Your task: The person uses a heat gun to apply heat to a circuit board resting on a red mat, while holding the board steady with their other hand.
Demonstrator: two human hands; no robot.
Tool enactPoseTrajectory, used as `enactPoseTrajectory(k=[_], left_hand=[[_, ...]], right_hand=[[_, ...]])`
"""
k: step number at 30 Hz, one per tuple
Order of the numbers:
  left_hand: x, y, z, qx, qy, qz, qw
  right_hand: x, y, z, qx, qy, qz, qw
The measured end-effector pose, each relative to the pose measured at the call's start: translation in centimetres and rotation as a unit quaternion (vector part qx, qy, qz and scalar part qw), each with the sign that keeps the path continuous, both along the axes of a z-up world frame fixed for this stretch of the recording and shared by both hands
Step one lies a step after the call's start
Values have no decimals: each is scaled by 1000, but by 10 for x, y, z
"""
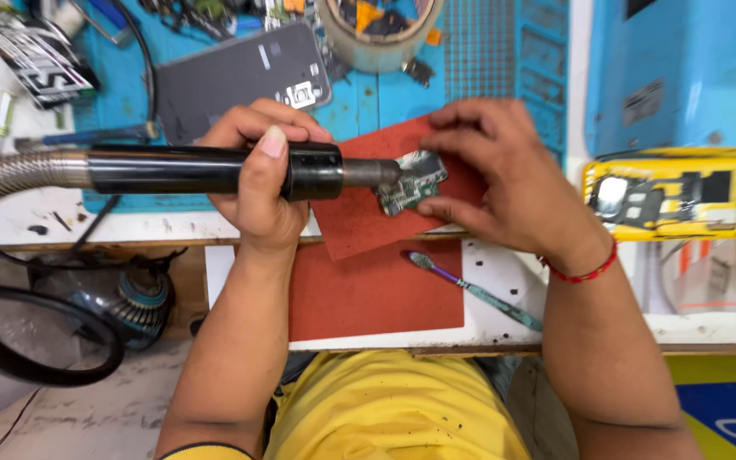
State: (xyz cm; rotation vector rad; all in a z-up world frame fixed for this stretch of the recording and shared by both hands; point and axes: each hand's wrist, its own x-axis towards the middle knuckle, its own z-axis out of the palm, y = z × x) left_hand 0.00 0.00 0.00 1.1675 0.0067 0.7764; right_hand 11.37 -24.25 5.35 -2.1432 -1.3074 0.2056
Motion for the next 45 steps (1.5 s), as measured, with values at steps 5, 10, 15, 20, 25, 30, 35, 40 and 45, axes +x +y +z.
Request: enactPoseTrajectory(k=[5,10,15,20,25,30,35,40,45], left_hand=[[-7,-13,17,13,42,-43,998],[-4,-16,25,19,60,-28,998],[-21,-12,24,33,84,-76,993],[-28,-14,26,-1,91,-81,992],[-16,-13,28,-5,81,-44,996],[-22,-12,12,-24,85,-6,996],[-16,-14,2,-35,64,-1,997],[-14,-17,5,-46,39,-45,997],[-4,-10,16,41,34,-32,998]], right_hand=[[0,0,7,9,36,0,999],[4,5,14,-4,36,-8,999],[2,-5,4,-18,14,-5,1000],[-1,-16,-6,-3,18,11,1000],[1,-13,-3,5,-2,18,1000],[-3,-15,-4,0,13,23,1000],[-1,-17,-3,6,-3,24,1000],[-1,-13,-4,12,-17,10,1000],[-4,2,5,10,-5,-22,1000]])
